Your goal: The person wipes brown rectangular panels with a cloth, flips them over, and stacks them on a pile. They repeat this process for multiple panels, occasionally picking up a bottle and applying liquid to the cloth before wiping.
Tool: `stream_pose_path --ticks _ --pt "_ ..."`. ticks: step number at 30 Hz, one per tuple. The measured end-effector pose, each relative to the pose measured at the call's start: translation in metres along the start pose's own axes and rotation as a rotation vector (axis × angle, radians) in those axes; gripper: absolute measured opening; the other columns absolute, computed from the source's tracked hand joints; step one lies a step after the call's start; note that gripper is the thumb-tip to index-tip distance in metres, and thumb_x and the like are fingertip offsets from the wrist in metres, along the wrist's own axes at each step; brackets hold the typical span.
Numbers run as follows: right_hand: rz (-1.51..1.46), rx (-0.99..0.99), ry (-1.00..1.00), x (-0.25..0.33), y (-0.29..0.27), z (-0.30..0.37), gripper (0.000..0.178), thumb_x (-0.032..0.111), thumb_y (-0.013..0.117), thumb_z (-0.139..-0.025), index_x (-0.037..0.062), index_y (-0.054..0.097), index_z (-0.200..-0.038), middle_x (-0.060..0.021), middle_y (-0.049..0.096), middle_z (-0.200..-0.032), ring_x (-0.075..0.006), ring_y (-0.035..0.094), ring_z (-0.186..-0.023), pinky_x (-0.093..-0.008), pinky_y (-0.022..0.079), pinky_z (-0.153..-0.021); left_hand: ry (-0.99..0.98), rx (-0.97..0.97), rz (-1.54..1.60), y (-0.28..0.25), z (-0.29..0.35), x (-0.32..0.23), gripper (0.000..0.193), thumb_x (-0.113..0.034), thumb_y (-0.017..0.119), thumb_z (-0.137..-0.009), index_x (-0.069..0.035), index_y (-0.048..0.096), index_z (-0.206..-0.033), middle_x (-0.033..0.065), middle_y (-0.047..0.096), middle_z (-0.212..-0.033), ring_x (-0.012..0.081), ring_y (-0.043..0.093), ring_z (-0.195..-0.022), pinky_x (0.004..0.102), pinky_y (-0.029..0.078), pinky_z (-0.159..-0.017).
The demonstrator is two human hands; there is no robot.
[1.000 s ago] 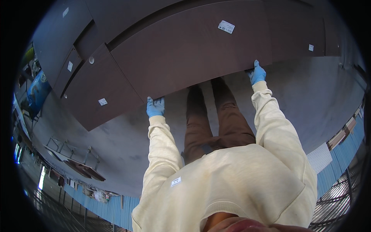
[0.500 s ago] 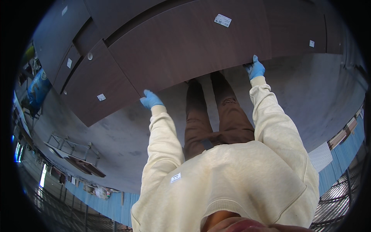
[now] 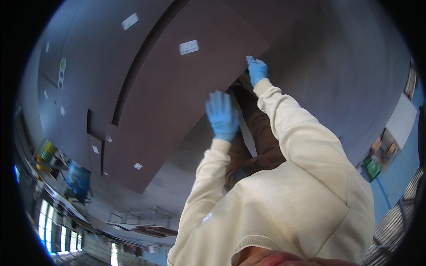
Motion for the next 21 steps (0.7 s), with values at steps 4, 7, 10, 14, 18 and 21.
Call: stream_pose_path --ticks 4,7,10,14,18,21 --pt "0.002 -0.028 0.087 0.014 -0.007 0.019 0.045 0.041 0.067 -0.096 -0.0024 0.066 -0.085 -0.0246 0.068 -0.082 -0.0417 0.065 -0.079 -0.0473 0.051 -0.075 -0.019 0.042 -0.168 -0.001 -0.078 0.029 0.1 -0.044 0.078 -0.08 -0.002 0.032 -0.158 0.0285 0.024 -0.165 0.0481 0.018 -0.154 0.0622 0.015 -0.124" --pt "0.167 -0.02 0.084 0.031 -0.015 0.026 0.051 0.052 0.06 -0.097 0.0014 0.068 -0.097 -0.0275 0.071 -0.105 -0.0474 0.067 -0.1 -0.0517 0.054 -0.085 0.001 0.169 -0.318 0.026 -0.11 0.024 0.119 -0.058 0.077 -0.077 0.0 0.017 -0.162 0.0304 0.009 -0.168 0.0498 0.007 -0.156 0.0647 0.006 -0.124" --pt "0.31 0.04 0.144 0.036 -0.021 0.025 0.053 0.053 0.056 -0.098 0.0033 0.067 -0.113 -0.025 0.07 -0.119 -0.0437 0.067 -0.111 -0.0514 0.054 -0.095 -0.012 0.234 -0.439 0.046 -0.117 0.016 0.13 -0.064 0.077 -0.074 0.002 0.008 -0.162 0.0324 0.003 -0.168 0.0526 0.001 -0.156 0.0667 0.0 -0.123" --pt "0.222 -0.106 0.088 0.048 -0.048 0.005 0.048 0.047 0.056 -0.1 0.0035 0.068 -0.116 -0.0243 0.07 -0.12 -0.0427 0.067 -0.112 -0.0501 0.054 -0.095 -0.118 0.312 -0.557 0.062 -0.114 0.019 0.135 -0.065 0.078 -0.071 0.005 0.006 -0.162 0.0341 0.004 -0.168 0.0548 -0.002 -0.155 0.0673 -0.001 -0.123" --pt "0.048 -0.201 0.051 0.047 -0.061 -0.018 0.04 0.042 0.062 -0.097 0.0026 0.069 -0.09 -0.0225 0.072 -0.095 -0.0449 0.068 -0.092 -0.0495 0.054 -0.079 -0.198 0.363 -0.584 0.07 -0.115 0.023 0.14 -0.056 0.085 -0.069 0.006 -0.001 -0.161 0.0345 -0.002 -0.167 0.056 -0.005 -0.154 0.0693 0.0 -0.122" --pt "-0.01 -0.165 0.068 0.04 -0.057 -0.024 0.038 0.037 0.062 -0.098 0.0023 0.068 -0.084 -0.0208 0.069 -0.082 -0.0407 0.067 -0.078 -0.0465 0.052 -0.071 -0.228 0.367 -0.593 0.07 -0.116 0.019 0.143 -0.054 0.087 -0.067 0.006 -0.003 -0.16 0.0342 -0.004 -0.167 0.0557 -0.007 -0.154 0.0702 0.0 -0.122"
Point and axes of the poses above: each hand's wrist, its own z-axis away from the middle knuckle, its own y-axis out of the palm, x = y × z, the point moved 9 cm from there along -z, towards the middle knuckle
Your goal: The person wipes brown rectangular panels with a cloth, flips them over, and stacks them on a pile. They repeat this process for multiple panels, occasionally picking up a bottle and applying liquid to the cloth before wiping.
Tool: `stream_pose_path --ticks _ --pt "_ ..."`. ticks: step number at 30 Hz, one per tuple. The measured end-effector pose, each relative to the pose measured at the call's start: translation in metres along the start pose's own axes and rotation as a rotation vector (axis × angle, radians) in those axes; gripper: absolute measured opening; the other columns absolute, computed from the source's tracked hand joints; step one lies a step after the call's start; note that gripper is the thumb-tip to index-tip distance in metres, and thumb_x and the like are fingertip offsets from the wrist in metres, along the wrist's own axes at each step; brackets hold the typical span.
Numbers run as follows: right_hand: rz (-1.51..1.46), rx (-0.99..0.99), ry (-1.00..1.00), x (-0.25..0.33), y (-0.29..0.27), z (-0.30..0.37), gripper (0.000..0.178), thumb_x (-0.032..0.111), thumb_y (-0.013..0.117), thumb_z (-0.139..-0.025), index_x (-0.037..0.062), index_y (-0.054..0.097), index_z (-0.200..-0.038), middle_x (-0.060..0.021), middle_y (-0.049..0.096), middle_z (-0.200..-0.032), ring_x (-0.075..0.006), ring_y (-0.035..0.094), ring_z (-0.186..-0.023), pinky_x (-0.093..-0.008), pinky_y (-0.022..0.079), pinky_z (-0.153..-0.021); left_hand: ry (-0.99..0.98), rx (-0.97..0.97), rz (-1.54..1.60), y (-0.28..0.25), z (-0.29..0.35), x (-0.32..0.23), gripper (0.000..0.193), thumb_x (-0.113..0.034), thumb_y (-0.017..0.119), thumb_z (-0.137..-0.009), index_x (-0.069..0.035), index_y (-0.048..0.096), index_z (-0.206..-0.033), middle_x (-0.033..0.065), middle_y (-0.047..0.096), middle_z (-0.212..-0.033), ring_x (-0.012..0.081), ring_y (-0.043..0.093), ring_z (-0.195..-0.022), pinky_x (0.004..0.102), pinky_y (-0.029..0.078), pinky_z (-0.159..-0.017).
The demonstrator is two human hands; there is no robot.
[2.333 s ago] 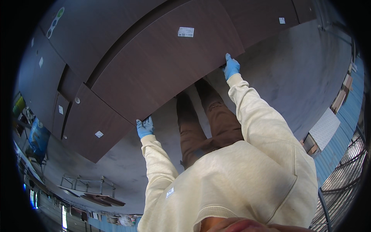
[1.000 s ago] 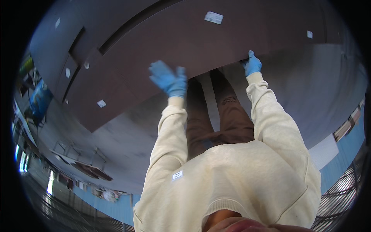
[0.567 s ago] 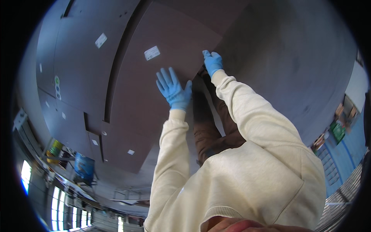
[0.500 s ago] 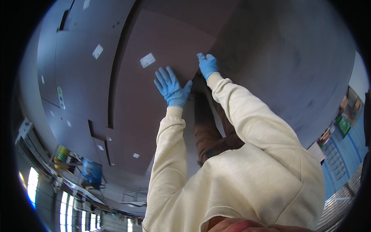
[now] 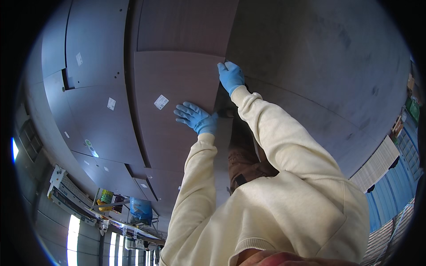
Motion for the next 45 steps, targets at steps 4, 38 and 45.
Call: stream_pose_path --ticks 4,38,45 --pt "-0.006 0.01 -0.018 0.0 -0.002 -0.001 0.037 0.034 0.063 -0.098 0.001 0.067 -0.08 -0.0191 0.067 -0.074 -0.0359 0.064 -0.069 -0.0444 0.05 -0.067 0.0 0.011 -0.018 -0.006 0.001 -0.003 0.14 -0.056 0.084 -0.069 0.007 0.0 -0.16 0.0345 -0.002 -0.167 0.0559 -0.006 -0.154 0.0705 -0.002 -0.121" --pt "-0.514 -0.677 0.387 -0.134 -0.327 -0.156 0.052 0.031 0.059 -0.101 0.0035 0.055 -0.144 -0.0176 0.06 -0.144 -0.0344 0.06 -0.129 -0.0453 0.05 -0.104 0.148 -0.321 0.476 -0.065 0.139 0.043 0.088 -0.036 0.074 -0.083 0.004 0.04 -0.153 0.0312 0.035 -0.159 0.0517 0.032 -0.148 0.0601 0.028 -0.12" --pt "-0.27 0.347 0.108 -0.013 -0.148 -0.111 0.054 0.03 0.054 -0.108 0.004 0.042 -0.154 -0.0197 0.054 -0.151 -0.0348 0.057 -0.135 -0.0476 0.046 -0.11 -0.446 -0.467 0.411 -0.051 0.061 0.17 0.09 -0.049 0.066 -0.093 0.006 0.034 -0.156 0.033 0.031 -0.161 0.0514 0.027 -0.15 0.0556 0.028 -0.122"
Point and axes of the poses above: each hand's wrist, its own z-axis away from the middle knuckle, its own y-axis out of the palm, x = y × z, the point moved 9 cm from there along -z, towards the middle knuckle
